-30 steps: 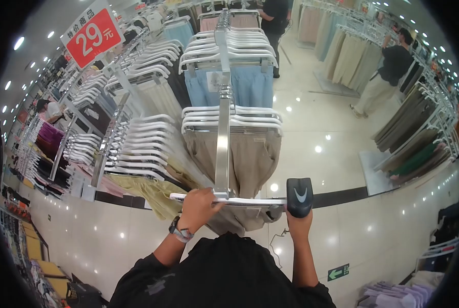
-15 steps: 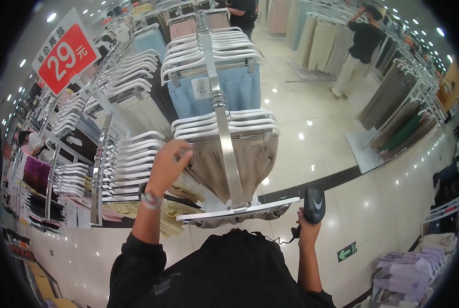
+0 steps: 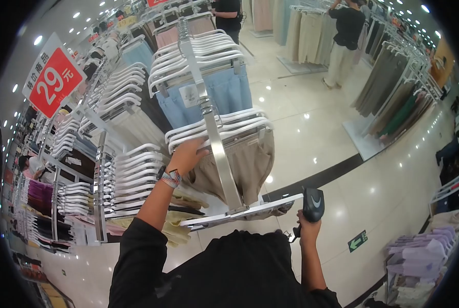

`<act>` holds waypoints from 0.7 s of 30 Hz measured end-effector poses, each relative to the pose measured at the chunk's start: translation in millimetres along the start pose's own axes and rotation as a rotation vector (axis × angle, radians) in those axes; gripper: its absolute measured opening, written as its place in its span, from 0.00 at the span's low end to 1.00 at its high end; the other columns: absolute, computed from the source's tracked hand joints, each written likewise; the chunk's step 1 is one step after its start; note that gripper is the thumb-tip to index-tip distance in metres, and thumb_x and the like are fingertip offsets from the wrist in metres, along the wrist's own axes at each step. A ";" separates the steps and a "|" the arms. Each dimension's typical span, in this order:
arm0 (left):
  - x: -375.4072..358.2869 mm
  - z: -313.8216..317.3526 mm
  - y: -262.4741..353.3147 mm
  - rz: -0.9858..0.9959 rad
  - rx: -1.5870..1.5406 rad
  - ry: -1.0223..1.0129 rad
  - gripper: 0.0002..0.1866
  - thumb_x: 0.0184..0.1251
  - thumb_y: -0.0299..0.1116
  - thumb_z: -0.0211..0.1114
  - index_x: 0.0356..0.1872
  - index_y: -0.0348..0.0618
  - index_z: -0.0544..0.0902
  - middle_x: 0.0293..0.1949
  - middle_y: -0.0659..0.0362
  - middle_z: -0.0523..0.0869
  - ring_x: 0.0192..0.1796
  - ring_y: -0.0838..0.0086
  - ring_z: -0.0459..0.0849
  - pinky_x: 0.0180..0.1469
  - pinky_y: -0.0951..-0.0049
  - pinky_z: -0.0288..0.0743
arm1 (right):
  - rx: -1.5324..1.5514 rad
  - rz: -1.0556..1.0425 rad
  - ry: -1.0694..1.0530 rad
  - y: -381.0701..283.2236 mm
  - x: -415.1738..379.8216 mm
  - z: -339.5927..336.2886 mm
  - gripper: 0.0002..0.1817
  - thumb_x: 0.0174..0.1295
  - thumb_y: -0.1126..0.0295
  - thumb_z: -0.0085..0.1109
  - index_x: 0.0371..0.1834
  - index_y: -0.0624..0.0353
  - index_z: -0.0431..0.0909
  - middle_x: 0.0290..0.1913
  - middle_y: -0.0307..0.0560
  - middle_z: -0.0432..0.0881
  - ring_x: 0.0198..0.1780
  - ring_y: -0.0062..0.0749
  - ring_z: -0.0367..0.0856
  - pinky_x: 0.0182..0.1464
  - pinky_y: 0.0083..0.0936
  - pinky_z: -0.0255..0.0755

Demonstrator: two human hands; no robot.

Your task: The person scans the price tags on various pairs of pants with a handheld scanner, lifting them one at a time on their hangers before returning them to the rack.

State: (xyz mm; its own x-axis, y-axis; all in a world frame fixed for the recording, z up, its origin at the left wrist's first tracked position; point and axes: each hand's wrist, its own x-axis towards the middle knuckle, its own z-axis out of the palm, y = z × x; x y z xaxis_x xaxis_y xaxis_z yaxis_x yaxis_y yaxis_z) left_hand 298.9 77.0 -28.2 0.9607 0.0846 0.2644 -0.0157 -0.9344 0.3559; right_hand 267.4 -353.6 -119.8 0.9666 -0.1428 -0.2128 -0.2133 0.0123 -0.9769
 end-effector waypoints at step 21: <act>-13.2 -14.1 89.6 -0.360 -0.292 -0.115 0.17 0.67 0.45 0.67 0.34 0.37 0.85 0.24 0.63 0.80 0.29 0.80 0.75 0.32 0.74 0.70 | 0.163 -0.002 -0.542 -75.3 149.6 -28.6 0.10 0.61 0.78 0.62 0.45 0.64 0.80 0.40 0.45 0.85 0.40 0.29 0.83 0.41 0.24 0.73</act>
State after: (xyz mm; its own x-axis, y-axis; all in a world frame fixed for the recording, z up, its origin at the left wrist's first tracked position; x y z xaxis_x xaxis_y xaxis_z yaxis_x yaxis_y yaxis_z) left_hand 280.9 -2.9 12.8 0.9435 0.3308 -0.0171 0.2624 -0.7148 0.6482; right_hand 424.0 -404.2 -77.5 0.9108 0.3852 -0.1485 -0.2286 0.1712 -0.9583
